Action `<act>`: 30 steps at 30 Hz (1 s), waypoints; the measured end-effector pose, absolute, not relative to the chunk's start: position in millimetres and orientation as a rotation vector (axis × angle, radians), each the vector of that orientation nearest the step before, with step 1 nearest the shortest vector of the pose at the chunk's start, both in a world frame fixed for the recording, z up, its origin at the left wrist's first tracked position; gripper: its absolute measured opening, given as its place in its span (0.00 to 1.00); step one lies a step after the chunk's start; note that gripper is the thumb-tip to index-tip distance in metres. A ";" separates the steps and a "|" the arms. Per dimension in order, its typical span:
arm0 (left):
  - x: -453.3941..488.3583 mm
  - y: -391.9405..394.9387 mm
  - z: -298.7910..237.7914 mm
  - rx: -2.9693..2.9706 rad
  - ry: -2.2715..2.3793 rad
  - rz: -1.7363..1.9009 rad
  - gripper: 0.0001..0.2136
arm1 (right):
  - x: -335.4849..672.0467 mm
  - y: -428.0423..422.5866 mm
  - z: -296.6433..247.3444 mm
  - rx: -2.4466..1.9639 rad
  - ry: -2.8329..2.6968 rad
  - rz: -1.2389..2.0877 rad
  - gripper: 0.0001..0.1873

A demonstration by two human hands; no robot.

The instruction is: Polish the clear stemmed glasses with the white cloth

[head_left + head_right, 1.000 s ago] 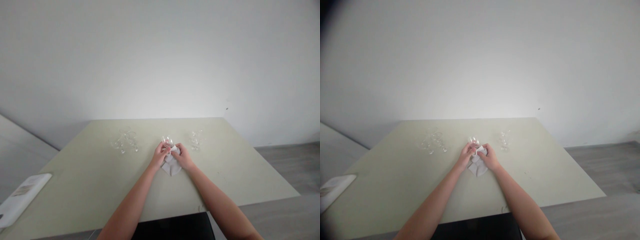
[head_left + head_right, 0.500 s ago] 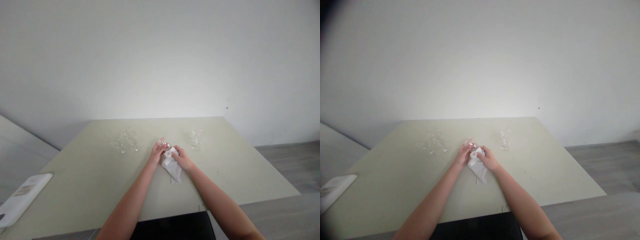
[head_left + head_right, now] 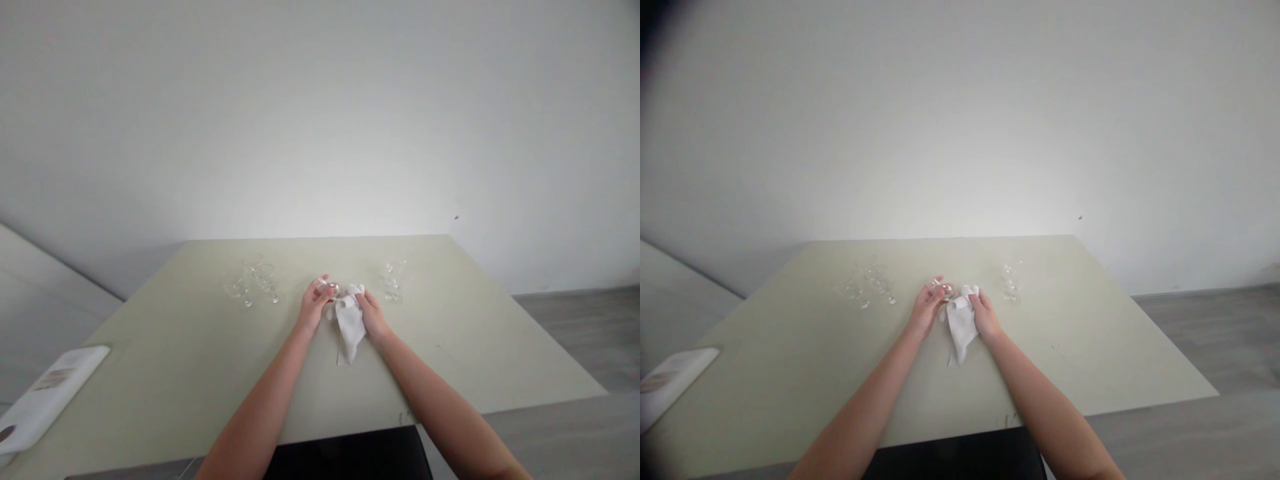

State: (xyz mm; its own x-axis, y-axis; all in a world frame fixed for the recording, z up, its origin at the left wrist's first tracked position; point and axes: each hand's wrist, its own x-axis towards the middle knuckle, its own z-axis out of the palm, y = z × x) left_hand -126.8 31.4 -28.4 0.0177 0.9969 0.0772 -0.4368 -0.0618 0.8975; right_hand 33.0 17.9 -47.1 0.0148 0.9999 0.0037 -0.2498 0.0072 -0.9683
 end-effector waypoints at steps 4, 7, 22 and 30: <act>-133.3 32.3 -23.0 0.839 0.723 1.567 0.30 | 33.4 20.4 -48.6 -0.960 -0.681 1.391 0.20; -134.8 32.5 -20.4 0.905 0.727 1.566 0.32 | 29.7 17.2 -49.0 -0.904 -0.735 1.524 0.19; -130.0 13.9 -3.9 1.417 1.079 1.771 0.34 | 35.0 12.4 -41.4 -0.953 -1.535 1.509 0.11; -73.6 -5.4 30.0 1.605 0.893 1.503 0.29 | 27.2 11.8 -32.8 -1.025 -2.041 0.584 0.11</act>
